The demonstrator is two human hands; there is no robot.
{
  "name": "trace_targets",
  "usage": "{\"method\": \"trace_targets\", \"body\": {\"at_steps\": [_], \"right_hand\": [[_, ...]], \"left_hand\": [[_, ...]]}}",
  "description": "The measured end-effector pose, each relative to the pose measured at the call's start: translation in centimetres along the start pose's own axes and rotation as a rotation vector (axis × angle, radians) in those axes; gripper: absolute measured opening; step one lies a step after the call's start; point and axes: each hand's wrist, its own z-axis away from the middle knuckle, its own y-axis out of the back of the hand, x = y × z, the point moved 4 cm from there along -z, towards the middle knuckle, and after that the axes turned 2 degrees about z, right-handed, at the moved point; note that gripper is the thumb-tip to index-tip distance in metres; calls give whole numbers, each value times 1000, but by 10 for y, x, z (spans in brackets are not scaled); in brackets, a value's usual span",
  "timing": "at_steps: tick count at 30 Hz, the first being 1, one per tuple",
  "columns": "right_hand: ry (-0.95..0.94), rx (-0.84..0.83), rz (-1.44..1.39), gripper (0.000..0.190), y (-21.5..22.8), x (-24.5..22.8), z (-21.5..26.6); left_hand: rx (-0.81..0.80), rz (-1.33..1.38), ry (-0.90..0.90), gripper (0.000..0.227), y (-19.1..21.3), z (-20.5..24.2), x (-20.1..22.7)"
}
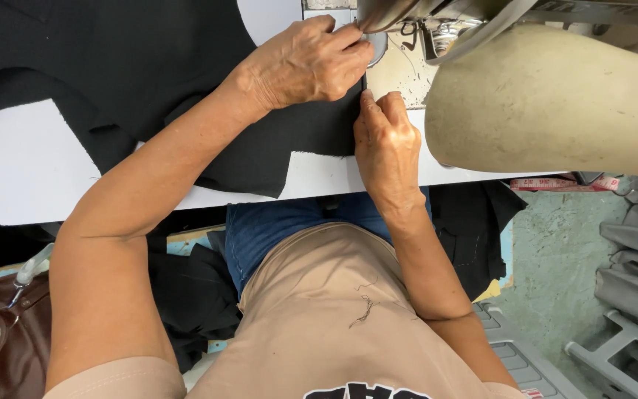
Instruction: The person is aligning fabric pieces, sewing them with an industrial machine, and marking them using a ruler and chalk.
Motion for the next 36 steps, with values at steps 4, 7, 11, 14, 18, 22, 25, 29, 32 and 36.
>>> {"method": "trace_targets", "body": {"at_steps": [4,7,11,14,18,22,25,29,32,36], "right_hand": [[42,-9,120,31,3,-7,-4],[35,-37,170,31,6,-14,-5],[71,-43,218,31,15,-24,-6],[77,-94,263,33,18,-27,-8],[127,-66,303,34,19,-28,-5],[134,-44,346,35,19,-26,-4],[153,-35,367,31,21,-30,-7],[163,-31,409,32,17,-32,-5],[174,-7,446,31,21,-35,-8],[179,28,441,28,24,-38,-10]], "left_hand": [[-40,218,166,22,12,2,-1],[-135,457,335,9,25,5,4],[-303,557,459,35,39,8,24],[-267,567,524,33,47,10,32],[-224,543,549,31,45,19,40],[-193,543,523,32,45,23,37],[-145,537,497,29,46,24,29],[-117,537,460,31,44,31,23],[-103,543,466,29,44,31,25],[-89,542,473,27,43,33,23]]}}
